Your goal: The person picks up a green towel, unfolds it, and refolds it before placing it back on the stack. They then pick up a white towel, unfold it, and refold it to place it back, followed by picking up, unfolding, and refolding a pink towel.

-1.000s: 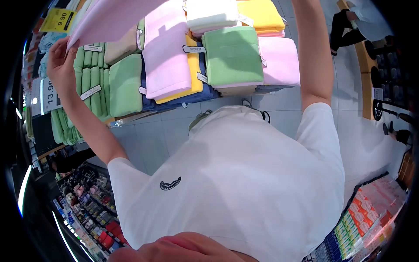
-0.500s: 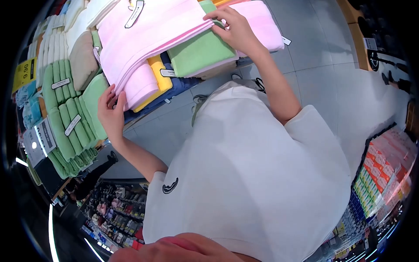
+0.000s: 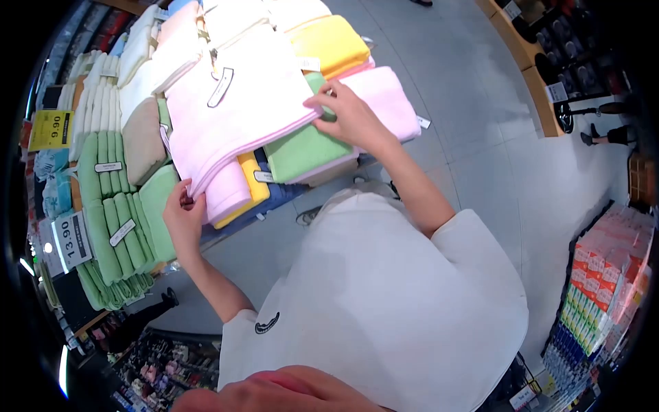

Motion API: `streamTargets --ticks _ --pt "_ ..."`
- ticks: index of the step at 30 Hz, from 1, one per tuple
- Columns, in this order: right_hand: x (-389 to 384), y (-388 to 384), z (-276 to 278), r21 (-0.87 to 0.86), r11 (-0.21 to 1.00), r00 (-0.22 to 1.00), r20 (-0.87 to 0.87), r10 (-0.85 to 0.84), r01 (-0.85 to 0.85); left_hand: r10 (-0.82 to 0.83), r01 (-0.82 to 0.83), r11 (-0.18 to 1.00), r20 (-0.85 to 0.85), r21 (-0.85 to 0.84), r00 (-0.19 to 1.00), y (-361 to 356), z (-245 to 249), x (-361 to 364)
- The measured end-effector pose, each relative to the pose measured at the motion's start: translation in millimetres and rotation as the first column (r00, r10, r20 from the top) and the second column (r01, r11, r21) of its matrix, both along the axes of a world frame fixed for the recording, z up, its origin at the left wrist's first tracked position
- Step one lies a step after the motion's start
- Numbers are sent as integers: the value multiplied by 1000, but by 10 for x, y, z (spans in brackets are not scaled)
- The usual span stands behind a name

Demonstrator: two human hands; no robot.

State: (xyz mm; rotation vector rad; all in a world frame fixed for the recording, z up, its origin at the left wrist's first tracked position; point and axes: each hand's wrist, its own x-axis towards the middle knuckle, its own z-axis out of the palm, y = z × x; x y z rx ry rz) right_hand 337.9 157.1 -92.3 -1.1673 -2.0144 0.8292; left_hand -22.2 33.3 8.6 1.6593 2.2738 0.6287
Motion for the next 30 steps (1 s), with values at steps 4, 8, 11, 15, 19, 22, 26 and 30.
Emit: streamTargets --ticks 4,8,11,15,19,22,26,30 --pt "29 -12 -83 142 990 1000 -14 -14 16 -87 101 993 -189 67 978 -10 -51 32" --pt "235 98 78 288 956 993 -116 -15 48 -172 284 921 -376 268 911 72 180 147" --pt "354 520 492 268 963 985 -168 24 22 -205 214 911 -62 352 977 358 610 149" --pt "136 689 1211 357 932 976 -217 24 57 -276 294 759 -121 581 953 523 957 -254" --pt "130 638 1818 279 960 783 -600 165 11 -346 127 722 197 680 917 406 1333 -504" --pt "588 548 2340 191 981 792 -604 93 31 -377 99 788 349 608 858 288 1906 -75" --pt "576 1191 1863 -160 986 788 -611 -70 -37 -301 91 930 595 356 745 1037 1611 9" --pt "130 1546 776 -658 740 805 -510 -303 -139 -150 70 987 656 146 740 1551 540 -522"
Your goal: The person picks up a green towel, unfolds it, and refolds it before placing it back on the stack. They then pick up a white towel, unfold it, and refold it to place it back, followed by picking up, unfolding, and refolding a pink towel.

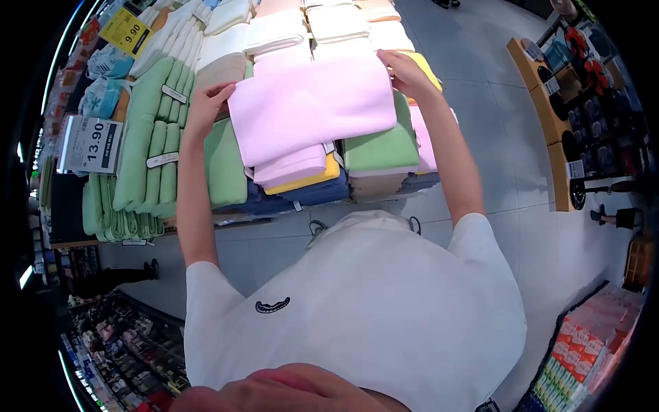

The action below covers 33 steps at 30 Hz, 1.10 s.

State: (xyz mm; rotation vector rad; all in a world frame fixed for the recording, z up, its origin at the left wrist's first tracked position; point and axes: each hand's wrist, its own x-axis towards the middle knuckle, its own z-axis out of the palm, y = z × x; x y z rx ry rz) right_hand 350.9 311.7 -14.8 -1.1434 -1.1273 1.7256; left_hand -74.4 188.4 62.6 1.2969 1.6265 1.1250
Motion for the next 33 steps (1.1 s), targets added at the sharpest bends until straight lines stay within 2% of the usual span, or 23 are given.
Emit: streamTargets --ticks 1,3,4,5,6,7,9,10,11,12,13,14,15,17,21,23,24,26,27,29,31,32,33 --pt "-73 54 -263 -155 985 989 -139 60 -81 2 -4 999 -44 -33 999 105 -276 -97" --pt "-208 -34 -585 -37 993 989 -104 106 -110 7 -14 996 -86 -85 996 215 -570 -227" --pt "-249 -65 -664 -56 992 988 -104 110 -116 -3 0 998 -49 -68 999 245 -647 -289" --pt "-256 -85 -709 -18 992 990 63 126 -125 -13 13 999 -13 -51 1000 248 -711 -349" --pt "-275 -161 -662 19 990 964 229 134 -142 -1 -2 998 -52 -70 999 210 -677 -354" --pt "-313 -281 -566 7 990 964 229 138 -143 -1 -3 997 -51 -82 999 196 -645 -366" --pt "-379 -554 -344 31 992 887 452 91 -118 -25 20 999 -124 -48 992 136 -594 -414" --pt "-334 -591 -325 54 972 848 501 173 -230 -56 54 998 -113 -16 992 99 -578 -420" --pt "-303 -592 -372 42 972 847 500 180 -232 -56 53 998 -111 -28 992 45 -579 -412" --pt "-267 -609 -470 141 954 888 420 186 -266 -41 31 998 -188 -54 981 -65 -457 -297" --pt "-238 -560 -519 264 921 921 339 190 -287 -21 7 998 -266 -55 964 -121 -374 -192" --pt "-205 -535 -567 252 931 958 180 222 -263 -3 -8 999 -224 -47 975 -185 -376 -92" --pt "-179 -505 -610 248 932 958 179 225 -265 -1 -10 999 -224 -51 975 -204 -380 -68" --pt "-150 -423 -682 251 928 945 252 211 -274 -35 39 999 -336 4 941 -200 -387 -81" --pt "-171 -344 -735 255 921 902 393 180 -296 0 0 1000 -356 1 935 -48 -512 -311" --pt "-171 -411 -673 253 928 914 369 169 -274 1 -12 999 -245 -40 970 -45 -491 -376" --pt "-172 -428 -583 259 934 926 348 149 -248 1 -10 999 -243 -39 970 -37 -465 -386" --pt "-153 -398 -438 268 936 922 368 119 -228 -2 8 991 46 -135 999 -51 -382 -384" --pt "-123 -372 -364 278 937 918 385 91 -209 -3 9 991 48 -134 999 -73 -324 -404" --pt "-49 -314 -188 298 939 907 419 33 -172 -127 171 966 216 -195 968 -158 -181 -427" --pt "-3 -274 80 320 938 892 451 -24 -136 -133 190 950 230 -247 964 -315 -7 -359" --pt "43 -254 273 320 912 889 448 94 -258 -136 208 931 243 -299 960 -418 67 -286" --pt "93 -152 334 280 911 902 393 180 -304 -138 209 931 245 -298 960 -544 125 -167"
